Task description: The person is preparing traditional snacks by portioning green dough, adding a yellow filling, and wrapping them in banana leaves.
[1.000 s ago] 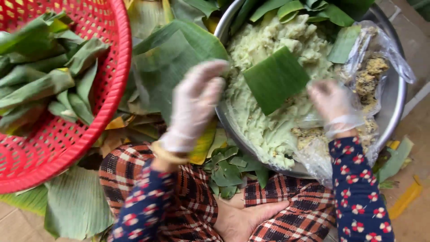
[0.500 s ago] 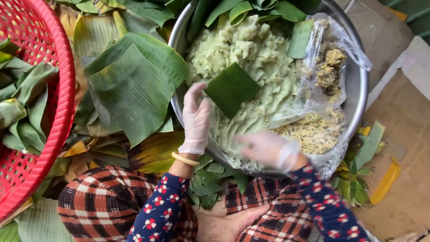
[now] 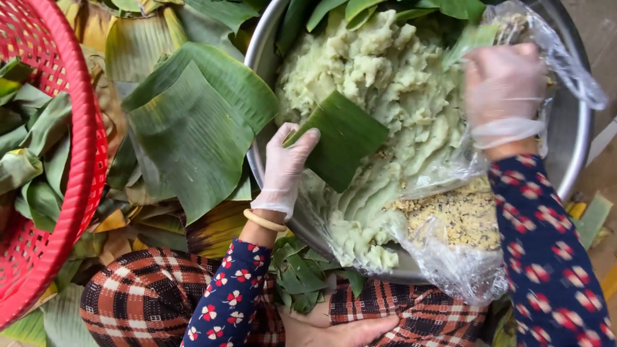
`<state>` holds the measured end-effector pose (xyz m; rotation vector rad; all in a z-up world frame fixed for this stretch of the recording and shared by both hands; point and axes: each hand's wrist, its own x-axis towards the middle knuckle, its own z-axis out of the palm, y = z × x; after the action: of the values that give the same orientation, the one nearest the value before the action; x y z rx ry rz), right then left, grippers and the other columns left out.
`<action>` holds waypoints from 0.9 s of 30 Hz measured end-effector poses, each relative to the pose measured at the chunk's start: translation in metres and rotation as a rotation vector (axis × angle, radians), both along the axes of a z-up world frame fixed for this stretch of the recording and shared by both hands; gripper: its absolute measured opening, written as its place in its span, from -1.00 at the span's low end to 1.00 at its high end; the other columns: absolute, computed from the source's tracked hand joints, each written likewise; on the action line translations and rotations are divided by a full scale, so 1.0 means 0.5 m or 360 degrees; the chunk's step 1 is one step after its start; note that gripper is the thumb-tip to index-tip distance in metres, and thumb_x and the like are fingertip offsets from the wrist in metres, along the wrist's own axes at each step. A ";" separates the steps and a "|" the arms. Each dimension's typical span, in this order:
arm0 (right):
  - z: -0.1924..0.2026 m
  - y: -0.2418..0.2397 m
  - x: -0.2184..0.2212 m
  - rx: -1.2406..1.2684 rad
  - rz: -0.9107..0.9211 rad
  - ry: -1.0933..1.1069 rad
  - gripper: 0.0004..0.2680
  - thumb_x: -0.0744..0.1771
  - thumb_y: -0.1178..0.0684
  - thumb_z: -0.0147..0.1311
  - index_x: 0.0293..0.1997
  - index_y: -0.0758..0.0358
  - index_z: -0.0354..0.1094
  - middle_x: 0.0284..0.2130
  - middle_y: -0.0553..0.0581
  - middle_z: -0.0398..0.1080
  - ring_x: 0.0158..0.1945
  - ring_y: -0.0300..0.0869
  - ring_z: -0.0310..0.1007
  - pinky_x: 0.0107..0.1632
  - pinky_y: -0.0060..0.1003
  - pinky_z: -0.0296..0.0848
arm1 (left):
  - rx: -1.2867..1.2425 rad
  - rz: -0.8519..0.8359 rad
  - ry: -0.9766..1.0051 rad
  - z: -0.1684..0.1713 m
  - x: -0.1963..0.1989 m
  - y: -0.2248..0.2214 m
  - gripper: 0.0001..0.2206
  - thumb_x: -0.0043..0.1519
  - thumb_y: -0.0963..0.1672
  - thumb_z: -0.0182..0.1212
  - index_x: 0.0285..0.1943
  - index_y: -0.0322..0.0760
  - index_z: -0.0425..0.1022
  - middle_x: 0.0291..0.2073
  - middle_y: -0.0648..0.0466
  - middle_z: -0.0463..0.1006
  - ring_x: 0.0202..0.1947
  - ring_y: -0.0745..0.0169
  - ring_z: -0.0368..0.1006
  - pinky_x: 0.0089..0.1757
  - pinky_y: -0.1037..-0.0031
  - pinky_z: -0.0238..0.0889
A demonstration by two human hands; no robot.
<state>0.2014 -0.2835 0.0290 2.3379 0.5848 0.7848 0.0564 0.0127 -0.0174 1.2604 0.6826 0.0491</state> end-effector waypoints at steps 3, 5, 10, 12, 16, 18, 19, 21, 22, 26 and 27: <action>0.246 0.152 -0.096 0.1890 -0.0206 0.1332 -0.92 0.48 0.31 0.05 0.04 0.35 0.45 -0.16 0.23 0.51 -0.27 -0.17 0.47 -0.26 -0.39 0.50 | -0.0384 -0.0082 0.0131 0.011 0.005 0.012 -0.76 0.11 -0.16 0.41 -0.28 -0.06 0.34 -0.39 0.23 0.52 -0.31 0.53 0.38 -0.21 0.70 0.21; 0.377 0.268 -0.132 0.1739 -0.1267 0.2477 -0.83 0.38 0.20 0.02 -0.02 0.28 0.57 -0.15 0.25 0.63 -0.13 0.00 0.59 0.04 -0.18 0.56 | -0.0280 -0.0144 0.0356 0.006 0.009 0.014 -0.75 0.09 -0.12 0.37 -0.15 -0.02 0.36 -0.40 0.22 0.46 -0.29 0.47 0.31 -0.31 0.56 0.07; 0.083 0.303 -0.121 0.1211 0.0128 0.2139 -0.90 0.33 0.09 0.16 -0.13 0.13 0.55 -0.21 0.16 0.57 -0.03 0.05 0.55 0.08 -0.02 0.50 | -0.0081 -0.0157 0.0099 -0.063 -0.001 0.006 -0.80 0.07 -0.18 0.31 -0.14 -0.13 0.48 -0.24 0.07 0.49 -0.16 0.28 0.40 -0.06 0.40 0.32; -0.001 0.317 -0.106 0.1373 0.0436 0.1816 -0.93 0.29 0.06 0.26 -0.22 0.10 0.55 -0.30 0.16 0.54 -0.10 0.07 0.54 0.00 -0.06 0.51 | -0.0101 -0.0162 0.0086 -0.046 -0.006 0.007 -0.79 0.08 -0.17 0.30 -0.12 -0.12 0.49 -0.22 0.05 0.49 -0.16 0.25 0.40 -0.05 0.38 0.32; -0.005 0.317 -0.124 0.1580 0.0405 0.1700 -0.93 0.27 0.10 0.29 -0.24 0.07 0.53 -0.32 0.08 0.50 -0.10 -0.02 0.53 -0.01 -0.13 0.52 | -0.0179 -0.0209 -0.0008 0.007 -0.011 0.007 -0.69 0.06 -0.16 0.43 -0.03 -0.07 0.49 -0.21 0.11 0.46 -0.17 0.35 0.43 -0.04 0.44 0.38; 0.046 0.302 -0.142 0.1470 0.0530 0.1600 -0.90 0.24 0.13 0.33 -0.25 0.09 0.53 -0.33 0.06 0.51 -0.11 -0.02 0.53 -0.02 -0.13 0.53 | -0.0159 -0.0215 -0.0034 0.016 -0.015 0.010 -0.73 0.06 -0.19 0.40 -0.09 -0.06 0.51 -0.26 0.14 0.48 -0.19 0.39 0.50 -0.07 0.48 0.40; 0.084 0.292 -0.151 0.1764 0.0240 0.1889 -0.60 0.22 0.05 0.38 0.11 0.08 0.26 0.02 0.17 0.30 0.15 0.12 0.30 0.12 0.18 0.35 | -0.0162 -0.0349 -0.0171 0.024 -0.021 0.008 -0.76 0.07 -0.19 0.39 -0.12 -0.08 0.51 -0.23 0.14 0.51 -0.14 0.41 0.45 -0.01 0.45 0.37; 0.155 0.273 -0.173 0.2049 -0.0082 0.2159 -0.29 0.20 -0.02 0.43 0.48 0.08 -0.01 0.36 0.29 0.09 0.40 0.26 0.07 0.26 0.50 0.17 | -0.0175 -0.0489 -0.0313 0.064 -0.019 0.002 -0.78 0.07 -0.20 0.38 -0.15 -0.09 0.51 -0.20 0.14 0.53 -0.08 0.43 0.40 0.05 0.43 0.33; 0.187 0.265 -0.187 0.2172 -0.0279 0.2419 -0.18 0.13 -0.11 0.41 0.52 0.07 -0.09 0.31 0.26 0.18 0.41 0.17 0.10 0.30 0.39 0.16 | -0.0112 -0.0702 -0.0453 0.096 -0.013 -0.002 -0.78 0.07 -0.18 0.39 -0.15 -0.06 0.52 -0.22 0.20 0.53 -0.08 0.46 0.42 0.06 0.41 0.35; 0.249 0.216 -0.220 0.2685 -0.0746 0.2381 -0.60 0.21 0.01 0.34 0.10 0.30 0.36 -0.12 0.20 0.44 0.09 0.00 0.42 0.29 0.05 0.28 | -0.0150 -0.1129 -0.0534 0.220 0.060 -0.002 -0.65 0.07 -0.20 0.36 0.03 -0.06 0.42 -0.07 0.08 0.50 -0.06 0.28 0.49 0.04 0.36 0.46; 0.239 0.197 -0.202 0.2688 -0.0748 0.2384 -0.60 0.21 0.01 0.34 0.10 0.30 0.36 -0.12 0.20 0.44 0.09 0.00 0.42 0.29 0.05 0.28 | -0.0148 -0.1130 -0.0530 0.232 0.082 -0.002 -0.65 0.07 -0.20 0.36 0.03 -0.06 0.42 -0.07 0.08 0.50 -0.06 0.28 0.49 0.04 0.36 0.46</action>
<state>0.1004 -0.1851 0.1483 3.9561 -0.4859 -1.5897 0.0974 0.0115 0.0988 1.3039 -0.0696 -0.3469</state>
